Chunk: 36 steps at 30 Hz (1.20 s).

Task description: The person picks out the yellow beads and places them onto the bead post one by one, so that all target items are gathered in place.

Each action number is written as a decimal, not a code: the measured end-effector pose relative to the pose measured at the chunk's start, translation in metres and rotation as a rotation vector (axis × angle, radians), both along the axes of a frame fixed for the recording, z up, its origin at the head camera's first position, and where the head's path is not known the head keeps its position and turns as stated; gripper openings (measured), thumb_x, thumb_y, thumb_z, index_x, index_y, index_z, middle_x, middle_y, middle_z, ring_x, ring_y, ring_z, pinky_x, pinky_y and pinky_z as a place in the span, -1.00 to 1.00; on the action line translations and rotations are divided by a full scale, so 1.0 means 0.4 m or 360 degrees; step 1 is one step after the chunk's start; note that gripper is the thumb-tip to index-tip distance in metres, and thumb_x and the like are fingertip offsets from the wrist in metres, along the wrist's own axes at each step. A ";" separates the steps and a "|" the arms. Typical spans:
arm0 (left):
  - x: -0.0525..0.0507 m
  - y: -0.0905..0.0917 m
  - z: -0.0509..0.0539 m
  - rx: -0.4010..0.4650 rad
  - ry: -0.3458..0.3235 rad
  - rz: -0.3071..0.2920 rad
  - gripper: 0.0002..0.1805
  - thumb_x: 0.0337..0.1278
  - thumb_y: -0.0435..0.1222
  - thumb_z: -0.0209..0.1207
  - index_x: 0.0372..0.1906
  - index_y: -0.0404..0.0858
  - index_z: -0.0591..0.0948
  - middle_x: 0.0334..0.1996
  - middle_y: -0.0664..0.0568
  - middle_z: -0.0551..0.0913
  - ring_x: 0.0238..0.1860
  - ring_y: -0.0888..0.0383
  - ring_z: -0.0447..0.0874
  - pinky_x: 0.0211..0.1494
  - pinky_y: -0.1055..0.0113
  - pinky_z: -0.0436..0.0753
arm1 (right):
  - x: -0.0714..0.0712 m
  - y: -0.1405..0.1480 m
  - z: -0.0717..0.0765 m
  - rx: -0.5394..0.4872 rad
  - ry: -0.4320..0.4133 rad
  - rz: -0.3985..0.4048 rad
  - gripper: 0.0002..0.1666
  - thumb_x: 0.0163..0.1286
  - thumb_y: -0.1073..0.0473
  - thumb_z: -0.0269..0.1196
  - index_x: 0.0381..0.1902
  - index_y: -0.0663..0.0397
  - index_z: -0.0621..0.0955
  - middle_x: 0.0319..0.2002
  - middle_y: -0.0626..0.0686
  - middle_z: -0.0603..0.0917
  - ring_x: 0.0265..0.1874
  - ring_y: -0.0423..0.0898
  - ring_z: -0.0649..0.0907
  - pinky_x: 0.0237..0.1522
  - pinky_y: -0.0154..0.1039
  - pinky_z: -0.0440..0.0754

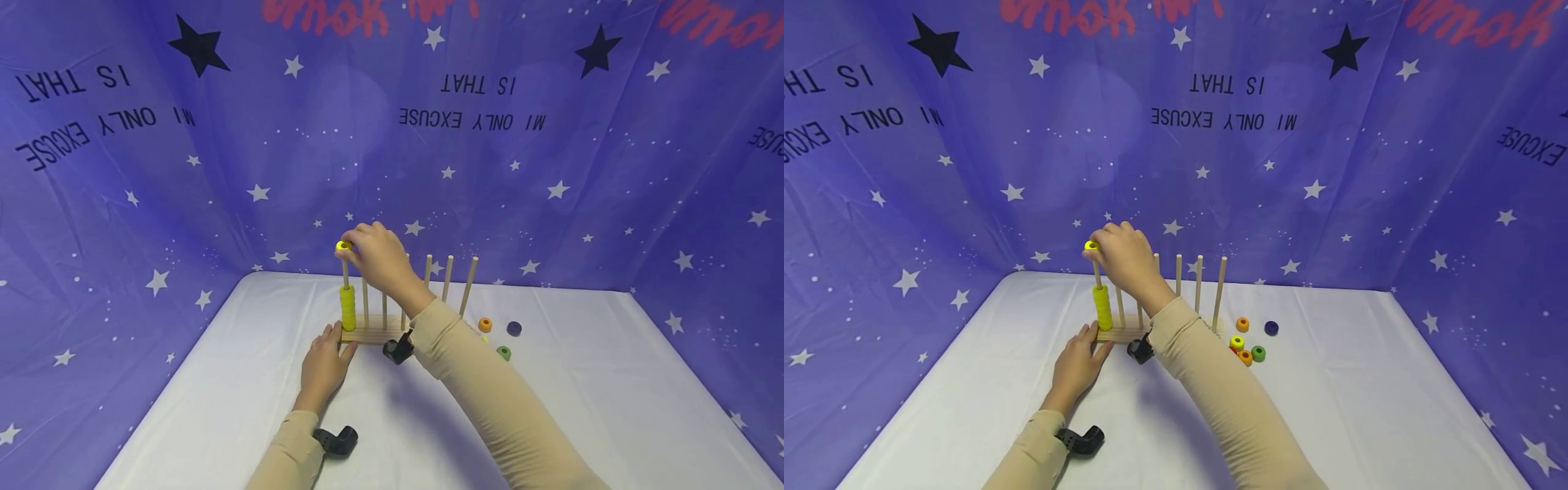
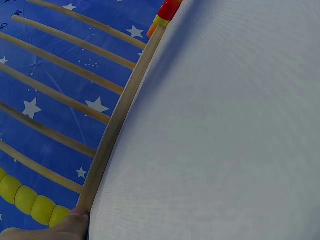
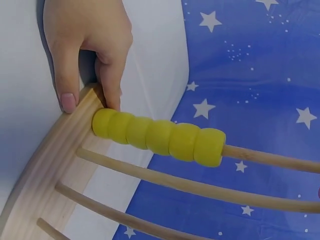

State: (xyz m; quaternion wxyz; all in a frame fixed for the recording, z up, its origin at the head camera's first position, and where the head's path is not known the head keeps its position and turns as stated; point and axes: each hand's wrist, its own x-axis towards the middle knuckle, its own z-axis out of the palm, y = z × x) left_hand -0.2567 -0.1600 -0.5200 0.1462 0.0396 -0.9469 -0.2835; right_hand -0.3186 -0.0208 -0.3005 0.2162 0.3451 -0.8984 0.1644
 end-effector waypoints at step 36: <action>0.000 -0.001 0.000 0.0007 -0.0004 -0.0002 -0.28 0.32 0.03 0.19 0.44 -0.26 0.36 0.40 -0.31 0.39 0.35 -0.34 0.42 0.34 -0.23 0.45 | -0.010 -0.001 -0.038 0.0068 -0.0048 -0.0060 -0.54 0.37 -0.21 0.24 0.05 -0.12 0.73 -0.08 -0.14 0.80 -0.25 -0.09 0.60 -0.14 -0.20 0.53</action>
